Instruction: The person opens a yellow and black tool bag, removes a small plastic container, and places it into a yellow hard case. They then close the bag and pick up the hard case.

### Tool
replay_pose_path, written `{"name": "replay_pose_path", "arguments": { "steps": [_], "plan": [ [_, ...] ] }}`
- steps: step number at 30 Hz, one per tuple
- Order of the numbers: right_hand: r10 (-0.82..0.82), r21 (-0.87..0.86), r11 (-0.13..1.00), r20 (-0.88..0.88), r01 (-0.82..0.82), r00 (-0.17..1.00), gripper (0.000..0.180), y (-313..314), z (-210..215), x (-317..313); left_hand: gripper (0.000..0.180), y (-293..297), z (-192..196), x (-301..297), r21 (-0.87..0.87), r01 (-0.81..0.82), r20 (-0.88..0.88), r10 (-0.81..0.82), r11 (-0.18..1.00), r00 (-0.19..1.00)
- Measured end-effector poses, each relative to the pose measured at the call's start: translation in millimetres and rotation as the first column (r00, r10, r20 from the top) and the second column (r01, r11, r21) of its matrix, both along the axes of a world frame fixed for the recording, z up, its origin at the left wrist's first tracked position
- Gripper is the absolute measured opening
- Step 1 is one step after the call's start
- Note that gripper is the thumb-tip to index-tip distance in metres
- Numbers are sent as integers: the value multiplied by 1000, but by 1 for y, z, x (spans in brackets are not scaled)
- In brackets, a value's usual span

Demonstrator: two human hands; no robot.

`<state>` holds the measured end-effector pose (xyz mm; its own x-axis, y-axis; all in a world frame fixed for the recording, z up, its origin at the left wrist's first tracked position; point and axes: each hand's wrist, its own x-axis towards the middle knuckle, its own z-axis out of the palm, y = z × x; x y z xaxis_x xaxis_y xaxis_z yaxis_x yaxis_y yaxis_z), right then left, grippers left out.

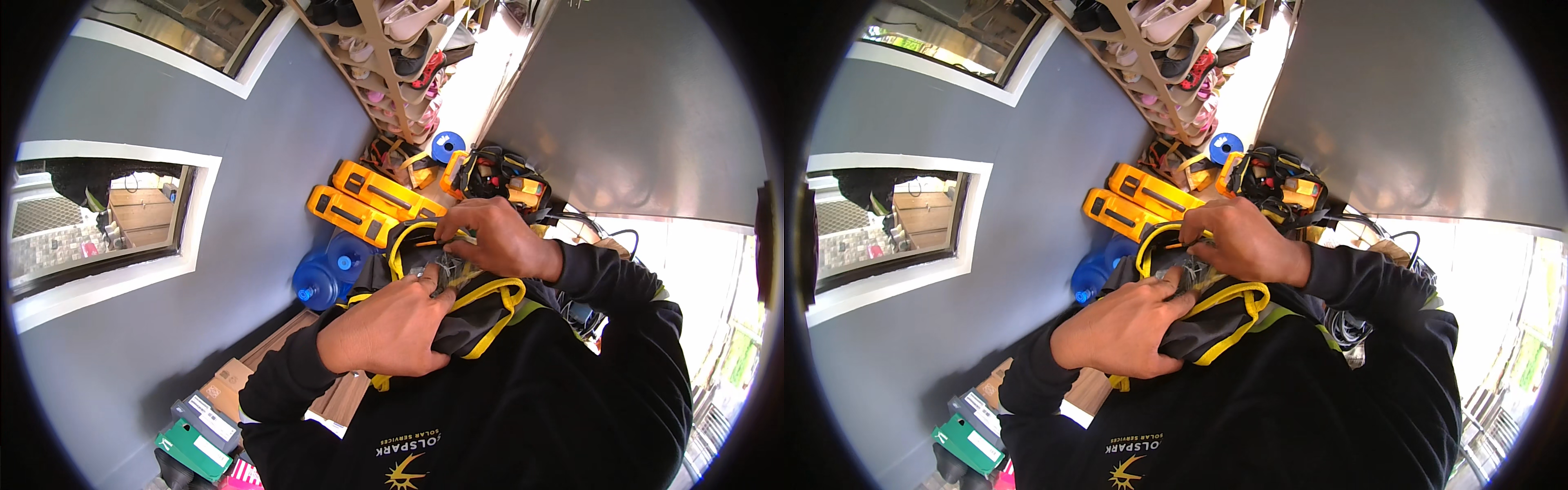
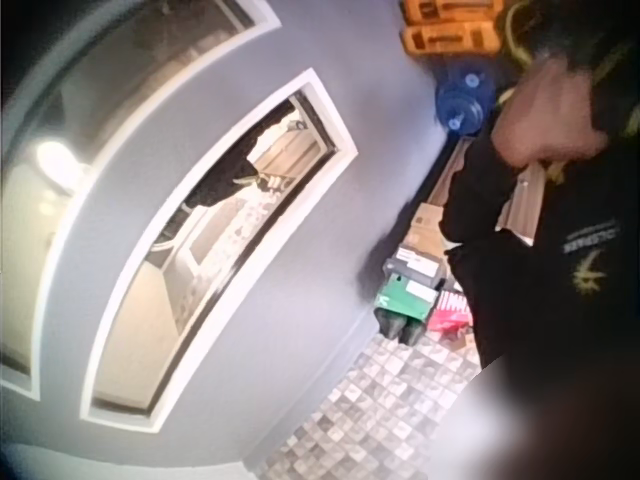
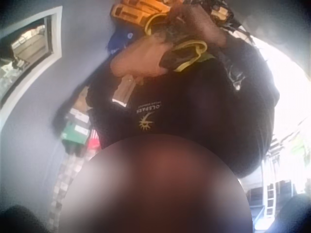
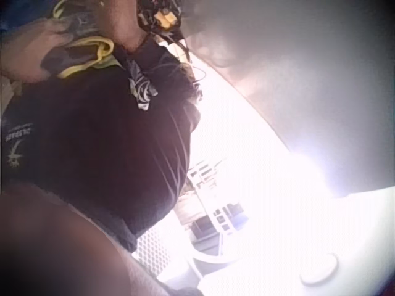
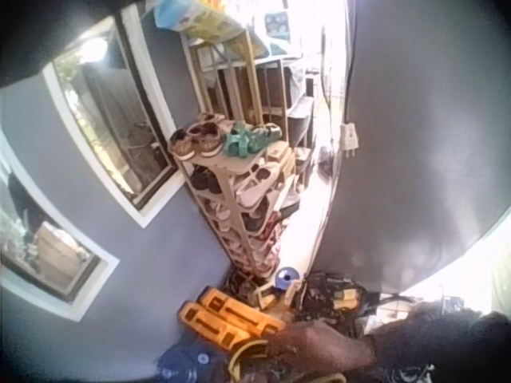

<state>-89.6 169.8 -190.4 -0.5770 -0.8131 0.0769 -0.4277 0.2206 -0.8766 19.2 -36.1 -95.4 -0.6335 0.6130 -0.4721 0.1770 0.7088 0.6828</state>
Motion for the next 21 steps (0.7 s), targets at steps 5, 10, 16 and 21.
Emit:
{"name": "replay_pose_path", "arguments": {
  "steps": [5,10,16,21],
  "plan": [
    [101,-53,993,-105,-107,989,23,-15,-11,-9,75,0,0,-2,5,20,-34,-20,1000,999],
    [95,135,989,-242,-64,966,36,-18,-9,-3,78,-3,-1,-2,17,22,-27,-22,1000,999],
    [137,277,950,40,-142,990,50,0,-10,-24,84,-7,-2,2,-4,-2,-37,2,1000,999],
    [-60,153,966,916,-208,396,82,-4,-42,-37,81,-15,-1,-2,61,0,-11,0,998,1000]
  ]
}}
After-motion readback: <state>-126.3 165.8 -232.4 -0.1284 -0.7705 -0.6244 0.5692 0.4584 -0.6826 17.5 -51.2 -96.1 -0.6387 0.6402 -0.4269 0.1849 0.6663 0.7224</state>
